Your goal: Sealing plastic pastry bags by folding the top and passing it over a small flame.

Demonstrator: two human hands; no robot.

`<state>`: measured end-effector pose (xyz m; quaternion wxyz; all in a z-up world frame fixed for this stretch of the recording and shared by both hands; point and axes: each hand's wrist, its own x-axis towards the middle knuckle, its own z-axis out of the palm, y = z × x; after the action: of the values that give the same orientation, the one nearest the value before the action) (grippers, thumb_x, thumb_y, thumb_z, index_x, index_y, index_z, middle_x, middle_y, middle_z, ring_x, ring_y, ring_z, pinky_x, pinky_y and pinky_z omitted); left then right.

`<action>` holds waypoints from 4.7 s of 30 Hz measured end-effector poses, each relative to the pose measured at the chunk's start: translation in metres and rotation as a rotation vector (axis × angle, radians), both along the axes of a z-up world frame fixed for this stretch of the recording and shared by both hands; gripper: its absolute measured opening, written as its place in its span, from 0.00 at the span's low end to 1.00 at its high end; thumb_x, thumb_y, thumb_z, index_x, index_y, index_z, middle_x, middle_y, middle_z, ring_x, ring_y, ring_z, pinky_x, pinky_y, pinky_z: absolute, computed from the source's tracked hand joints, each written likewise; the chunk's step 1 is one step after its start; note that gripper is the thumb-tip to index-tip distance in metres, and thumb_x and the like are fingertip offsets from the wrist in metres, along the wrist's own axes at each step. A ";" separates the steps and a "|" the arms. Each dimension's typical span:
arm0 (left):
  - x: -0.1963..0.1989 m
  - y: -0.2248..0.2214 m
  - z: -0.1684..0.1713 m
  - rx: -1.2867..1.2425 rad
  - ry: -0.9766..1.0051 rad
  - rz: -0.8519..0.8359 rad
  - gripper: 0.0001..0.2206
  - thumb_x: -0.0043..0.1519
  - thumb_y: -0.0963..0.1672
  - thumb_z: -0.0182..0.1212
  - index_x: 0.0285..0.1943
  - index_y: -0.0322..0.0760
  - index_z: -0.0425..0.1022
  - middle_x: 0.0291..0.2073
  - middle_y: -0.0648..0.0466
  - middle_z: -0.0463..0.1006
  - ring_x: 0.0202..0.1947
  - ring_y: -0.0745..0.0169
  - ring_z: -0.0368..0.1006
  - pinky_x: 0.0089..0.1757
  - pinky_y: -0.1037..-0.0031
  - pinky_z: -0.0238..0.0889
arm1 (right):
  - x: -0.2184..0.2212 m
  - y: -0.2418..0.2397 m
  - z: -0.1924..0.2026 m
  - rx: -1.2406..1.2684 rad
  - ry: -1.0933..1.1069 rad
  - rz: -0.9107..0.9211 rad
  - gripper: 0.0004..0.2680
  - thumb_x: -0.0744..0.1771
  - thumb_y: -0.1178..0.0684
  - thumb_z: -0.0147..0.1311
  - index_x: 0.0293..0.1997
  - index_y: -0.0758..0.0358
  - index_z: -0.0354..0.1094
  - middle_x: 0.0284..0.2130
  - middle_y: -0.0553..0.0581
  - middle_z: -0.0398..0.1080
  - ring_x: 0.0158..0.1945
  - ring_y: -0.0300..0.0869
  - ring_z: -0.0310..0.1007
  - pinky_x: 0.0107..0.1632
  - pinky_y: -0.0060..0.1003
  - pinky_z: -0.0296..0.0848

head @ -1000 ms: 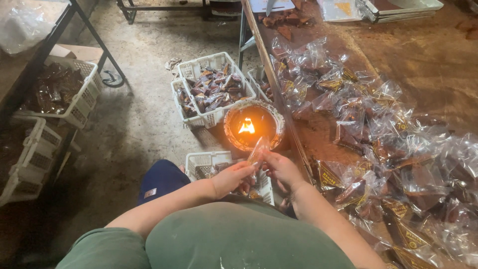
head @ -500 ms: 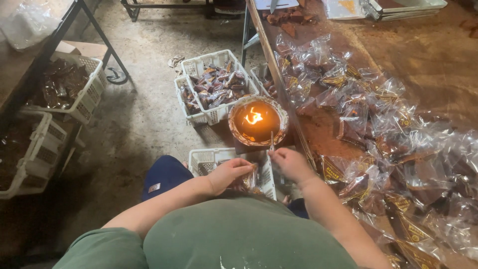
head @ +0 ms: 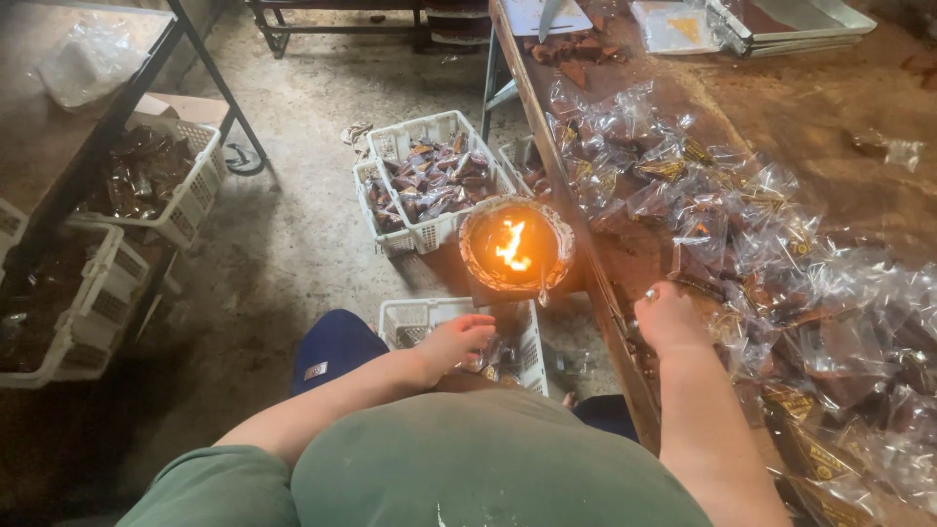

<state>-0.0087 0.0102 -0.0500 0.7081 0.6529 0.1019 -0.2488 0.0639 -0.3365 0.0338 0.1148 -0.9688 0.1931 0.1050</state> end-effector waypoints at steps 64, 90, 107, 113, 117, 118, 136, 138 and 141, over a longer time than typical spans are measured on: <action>0.053 -0.029 0.001 -0.242 0.176 0.078 0.29 0.63 0.63 0.52 0.53 0.40 0.70 0.28 0.55 0.72 0.23 0.64 0.72 0.24 0.81 0.64 | -0.026 0.113 -0.018 1.495 -0.246 -0.299 0.10 0.71 0.46 0.52 0.54 0.58 0.71 0.34 0.50 0.75 0.29 0.33 0.70 0.27 0.20 0.61; 0.003 -0.005 0.017 0.221 -0.174 0.037 0.27 0.53 0.51 0.77 0.62 0.56 0.74 0.51 0.49 0.83 0.52 0.55 0.79 0.49 0.66 0.76 | -0.040 0.107 0.024 0.875 -0.023 0.166 0.12 0.70 0.47 0.48 0.42 0.61 0.78 0.26 0.63 0.77 0.27 0.46 0.76 0.32 0.35 0.77; 0.003 0.000 0.059 0.361 0.145 -0.156 0.22 0.64 0.51 0.53 0.68 0.50 0.69 0.59 0.56 0.77 0.52 0.60 0.74 0.48 0.72 0.67 | 0.005 -0.076 -0.013 0.140 -1.124 -0.197 0.08 0.74 0.56 0.52 0.47 0.65 0.79 0.47 0.61 0.70 0.47 0.52 0.69 0.48 0.51 0.70; 0.006 -0.002 0.019 -0.136 0.000 -0.140 0.22 0.62 0.45 0.61 0.67 0.42 0.68 0.54 0.49 0.75 0.50 0.60 0.75 0.45 0.72 0.74 | -0.045 0.083 0.082 0.859 -1.244 0.385 0.06 0.75 0.57 0.51 0.43 0.61 0.74 0.30 0.53 0.74 0.32 0.36 0.71 0.38 0.28 0.73; -0.009 -0.008 0.036 -0.424 -0.142 -0.115 0.34 0.56 0.34 0.65 0.74 0.39 0.59 0.60 0.45 0.65 0.53 0.55 0.72 0.44 0.67 0.79 | -0.062 0.120 0.018 1.093 -0.417 0.522 0.06 0.66 0.49 0.62 0.34 0.57 0.82 0.20 0.54 0.77 0.26 0.38 0.75 0.37 0.34 0.77; -0.007 -0.003 0.035 -0.425 -0.143 -0.107 0.34 0.56 0.34 0.65 0.74 0.39 0.59 0.60 0.45 0.65 0.53 0.55 0.72 0.44 0.67 0.79 | -0.062 0.121 0.010 1.093 -0.412 0.529 0.06 0.66 0.49 0.62 0.34 0.57 0.82 0.20 0.54 0.77 0.26 0.38 0.75 0.37 0.34 0.77; 0.025 -0.007 0.019 -0.596 0.635 -0.072 0.28 0.57 0.59 0.60 0.40 0.29 0.79 0.31 0.42 0.82 0.31 0.56 0.78 0.36 0.72 0.74 | -0.043 0.118 -0.040 0.872 -0.268 0.463 0.14 0.65 0.38 0.63 0.20 0.51 0.75 0.16 0.49 0.77 0.24 0.39 0.77 0.35 0.29 0.73; 0.009 0.009 0.011 -0.094 -0.356 -0.144 0.16 0.56 0.41 0.75 0.52 0.34 0.79 0.40 0.51 0.85 0.43 0.64 0.81 0.44 0.73 0.75 | -0.032 0.110 -0.061 0.810 -0.134 0.339 0.11 0.63 0.36 0.67 0.26 0.48 0.79 0.23 0.48 0.77 0.31 0.38 0.78 0.40 0.34 0.75; 0.009 0.009 0.024 -0.064 -0.399 -0.018 0.14 0.55 0.42 0.75 0.50 0.40 0.82 0.37 0.55 0.85 0.40 0.71 0.78 0.45 0.77 0.73 | -0.041 0.116 -0.022 1.108 -0.373 0.276 0.06 0.67 0.52 0.63 0.47 0.54 0.77 0.27 0.51 0.77 0.33 0.34 0.73 0.40 0.30 0.75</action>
<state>0.0005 0.0189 -0.0257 0.7324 0.6672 -0.0544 -0.1241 0.0227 -0.2207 0.0117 0.6199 -0.7829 -0.0414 0.0323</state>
